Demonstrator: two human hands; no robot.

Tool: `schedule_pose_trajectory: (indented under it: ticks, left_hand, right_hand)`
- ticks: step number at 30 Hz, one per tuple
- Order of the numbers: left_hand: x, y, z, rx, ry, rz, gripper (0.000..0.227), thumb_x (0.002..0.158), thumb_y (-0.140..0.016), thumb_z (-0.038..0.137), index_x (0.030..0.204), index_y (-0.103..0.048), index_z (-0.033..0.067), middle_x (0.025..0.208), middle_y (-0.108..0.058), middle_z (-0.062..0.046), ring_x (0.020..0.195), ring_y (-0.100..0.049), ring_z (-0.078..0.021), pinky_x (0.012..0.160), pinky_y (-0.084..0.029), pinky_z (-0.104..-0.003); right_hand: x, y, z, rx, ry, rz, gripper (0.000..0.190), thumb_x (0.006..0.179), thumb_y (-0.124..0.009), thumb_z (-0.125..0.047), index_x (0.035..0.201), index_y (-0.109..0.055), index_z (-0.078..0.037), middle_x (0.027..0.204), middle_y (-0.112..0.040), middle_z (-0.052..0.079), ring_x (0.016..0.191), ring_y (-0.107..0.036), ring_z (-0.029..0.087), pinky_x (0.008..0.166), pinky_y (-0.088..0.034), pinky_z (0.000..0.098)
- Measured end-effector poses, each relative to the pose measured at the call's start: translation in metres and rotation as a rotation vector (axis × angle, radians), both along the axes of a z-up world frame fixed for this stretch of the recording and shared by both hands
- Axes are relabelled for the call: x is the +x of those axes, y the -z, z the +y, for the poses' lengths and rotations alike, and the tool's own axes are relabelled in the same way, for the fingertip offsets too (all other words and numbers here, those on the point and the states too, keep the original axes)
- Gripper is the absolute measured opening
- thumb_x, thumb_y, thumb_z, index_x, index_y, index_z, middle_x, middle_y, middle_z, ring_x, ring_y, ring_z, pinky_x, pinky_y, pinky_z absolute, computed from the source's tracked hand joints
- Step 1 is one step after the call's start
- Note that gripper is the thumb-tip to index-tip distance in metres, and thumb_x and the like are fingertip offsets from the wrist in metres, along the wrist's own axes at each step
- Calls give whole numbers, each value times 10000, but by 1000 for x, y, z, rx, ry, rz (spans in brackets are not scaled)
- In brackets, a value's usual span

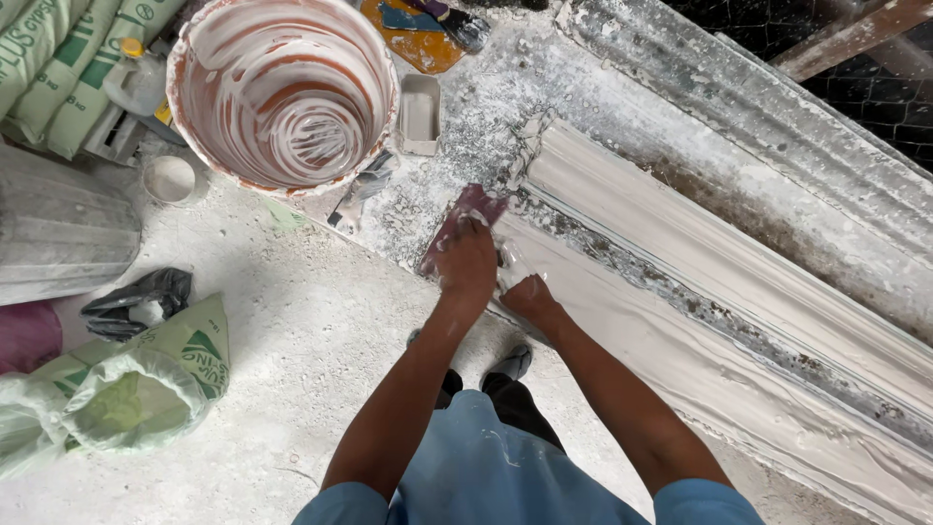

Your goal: The person scoops white plaster from a bucket and applies it to a long, grooved surface using a trowel. They repeatedly smooth and level the plaster along the length of the surface, occasionally using a sanding block to refine the finish.

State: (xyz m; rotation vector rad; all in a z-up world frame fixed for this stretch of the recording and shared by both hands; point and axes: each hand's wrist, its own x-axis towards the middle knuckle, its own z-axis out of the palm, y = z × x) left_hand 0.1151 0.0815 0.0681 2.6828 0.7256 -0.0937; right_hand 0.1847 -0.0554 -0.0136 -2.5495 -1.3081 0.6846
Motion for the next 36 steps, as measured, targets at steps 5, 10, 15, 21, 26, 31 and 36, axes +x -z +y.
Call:
schedule_pose_trajectory:
  ticks: [5, 10, 15, 21, 26, 31, 36]
  left_hand:
    - [-2, 3, -3, -145, 17, 25, 556, 958, -585, 161, 1468, -452, -17, 1445, -531, -235, 1161, -650, -410, 935, -551, -530]
    - [1, -12, 7, -62, 39, 106, 626, 950, -577, 268, 1456, -386, -46, 1435, -493, -275, 1088, -645, -423, 820, -569, -537]
    - [-9, -44, 20, -355, -87, 71, 428, 1027, -494, 193, 1416, -470, 17, 1365, -594, -215, 1003, -722, -384, 804, -605, -535]
    - [-98, -90, 91, -204, -156, -77, 281, 952, -495, 101, 1187, -630, 28, 1165, -711, -229, 892, -741, -411, 744, -604, -526]
    - [-157, -120, 83, -268, -186, 27, 272, 1044, -414, 149, 1203, -611, 50, 1062, -757, -207, 843, -762, -381, 718, -613, -520]
    - [-154, -118, 39, -353, -15, 142, 256, 918, -531, 71, 1162, -603, 42, 1161, -714, -178, 935, -731, -384, 804, -583, -527]
    - [-132, -105, 24, -362, 0, 179, 290, 936, -536, 92, 1209, -579, 7, 1225, -664, -186, 996, -719, -385, 802, -598, -510]
  right_hand:
    - [-7, 2, -2, -18, -7, 38, 383, 956, -580, -239, 1322, -535, -135, 1312, -530, 129, 1202, -567, 262, 1028, -540, 420]
    - [-6, -6, 4, 23, -3, 32, 365, 976, -570, -241, 1316, -526, -117, 1289, -544, 118, 1179, -594, 239, 1023, -557, 394]
    - [-7, -23, 15, 120, -32, 93, 349, 995, -560, -242, 1311, -517, -100, 1266, -559, 107, 1157, -622, 215, 1018, -574, 368]
    - [17, -45, 71, 453, -126, 709, 333, 1018, -547, -244, 1305, -506, -78, 1239, -576, 95, 1130, -654, 187, 1012, -595, 337]
    - [42, -69, 149, 159, -703, -173, 186, 830, -708, -276, 968, -730, -153, 1239, -599, 135, 1193, -565, 325, 993, -512, 437]
    - [41, -87, 184, -214, -636, 17, 262, 864, -737, -324, 1033, -727, -124, 1215, -650, 58, 1279, -538, 251, 1036, -491, 381]
    - [66, -98, 169, 237, -587, -105, 235, 946, -713, -356, 1105, -776, -194, 1320, -616, 137, 1352, -498, 400, 1082, -411, 552]
